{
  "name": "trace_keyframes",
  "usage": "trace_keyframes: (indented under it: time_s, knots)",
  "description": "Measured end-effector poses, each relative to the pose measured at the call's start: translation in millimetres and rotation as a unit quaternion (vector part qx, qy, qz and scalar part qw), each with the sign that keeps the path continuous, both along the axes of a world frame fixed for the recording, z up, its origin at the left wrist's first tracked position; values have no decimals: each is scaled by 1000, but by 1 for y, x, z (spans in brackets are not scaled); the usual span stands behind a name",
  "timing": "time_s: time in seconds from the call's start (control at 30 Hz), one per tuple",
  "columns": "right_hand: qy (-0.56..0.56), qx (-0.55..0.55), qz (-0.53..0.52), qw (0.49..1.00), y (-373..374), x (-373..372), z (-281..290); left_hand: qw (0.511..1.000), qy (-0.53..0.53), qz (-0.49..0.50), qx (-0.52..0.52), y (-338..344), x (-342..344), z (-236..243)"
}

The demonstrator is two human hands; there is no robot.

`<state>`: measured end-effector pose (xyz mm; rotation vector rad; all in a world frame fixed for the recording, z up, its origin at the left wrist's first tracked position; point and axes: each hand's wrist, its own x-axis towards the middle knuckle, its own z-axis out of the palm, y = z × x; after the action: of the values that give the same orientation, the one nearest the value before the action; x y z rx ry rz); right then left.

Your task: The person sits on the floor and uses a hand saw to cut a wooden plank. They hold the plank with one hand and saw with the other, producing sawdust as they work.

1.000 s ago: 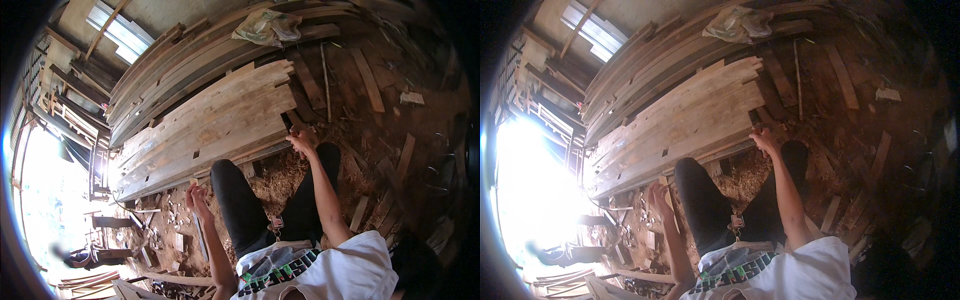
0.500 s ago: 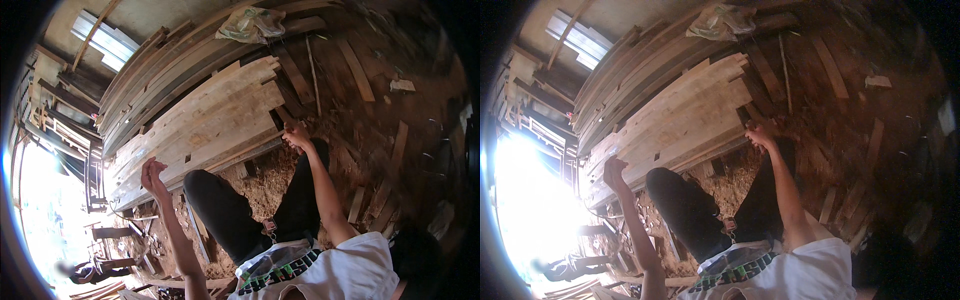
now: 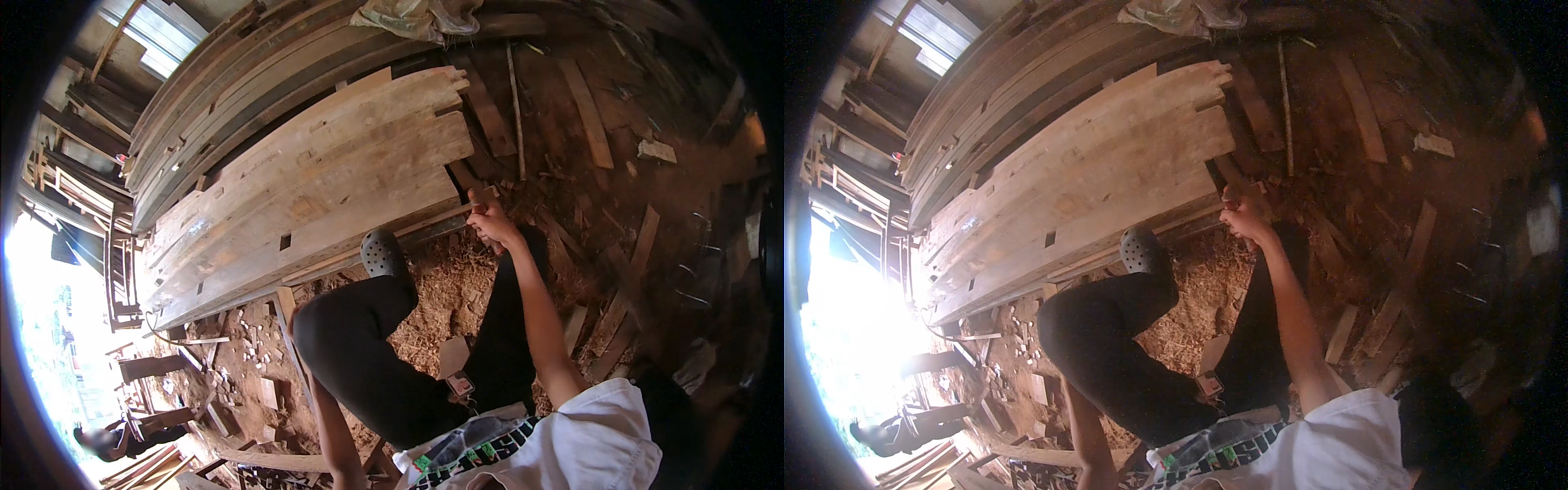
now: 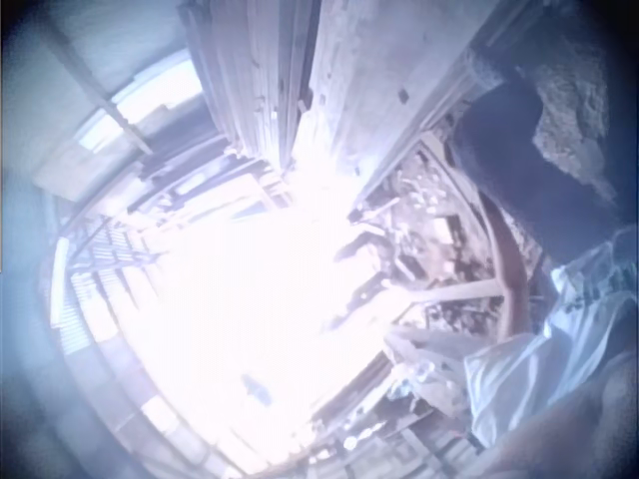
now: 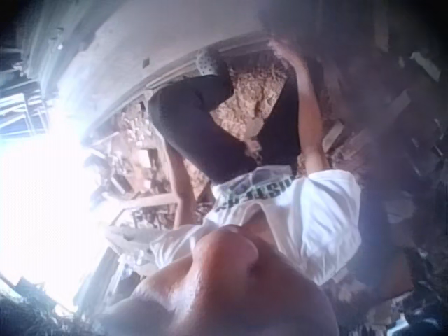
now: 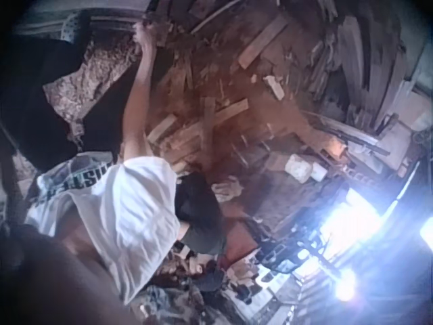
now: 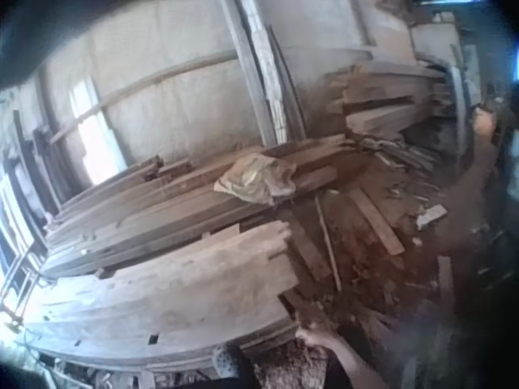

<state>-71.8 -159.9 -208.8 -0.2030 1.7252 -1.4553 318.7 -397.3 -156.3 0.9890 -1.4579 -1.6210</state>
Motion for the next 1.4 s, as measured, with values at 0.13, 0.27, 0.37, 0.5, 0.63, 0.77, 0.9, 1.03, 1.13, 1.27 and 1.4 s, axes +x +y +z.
trace_keyframes:
  time_s: [0.13, 0.27, 0.37, 0.5, 0.63, 0.77, 0.9, 1.03, 1.13, 1.27, 1.4]
  knots:
    - [-13, 1, -56, 998, 14, -12, 7, 998, -47, 19, -26, -2, 10, -31]
    - [68, 35, -68, 995, 34, -34, 25, 990, -99, -4, -101, -18, -12, -44]
    - [97, 94, -55, 989, 47, -50, 39, 982, -120, -44, -136, -39, -48, -47]
    - [77, 157, -34, 984, 55, -61, 48, 962, -179, -98, -179, -69, -114, -72]
    - [13, 113, -94, 989, 52, -55, 45, 836, -268, -174, -445, -79, -143, -113]
    - [37, 100, -108, 988, 45, -47, 44, 769, -247, -185, -560, -76, -145, -148]
    - [31, 65, -105, 992, 42, -46, 43, 736, -232, -175, -611, -79, -141, -167]
    - [30, 77, -125, 989, 38, -43, 38, 719, -267, -215, -604, -86, -139, -173]
    - [41, 71, -119, 990, 36, -35, 41, 674, -368, -281, -575, -92, -137, -170]
    - [119, 82, -47, 988, 42, -14, 69, 684, -329, -247, -603, -89, -132, -164]
    - [118, 66, -33, 990, 48, 10, 116, 746, -301, -226, -550, -81, -127, -167]
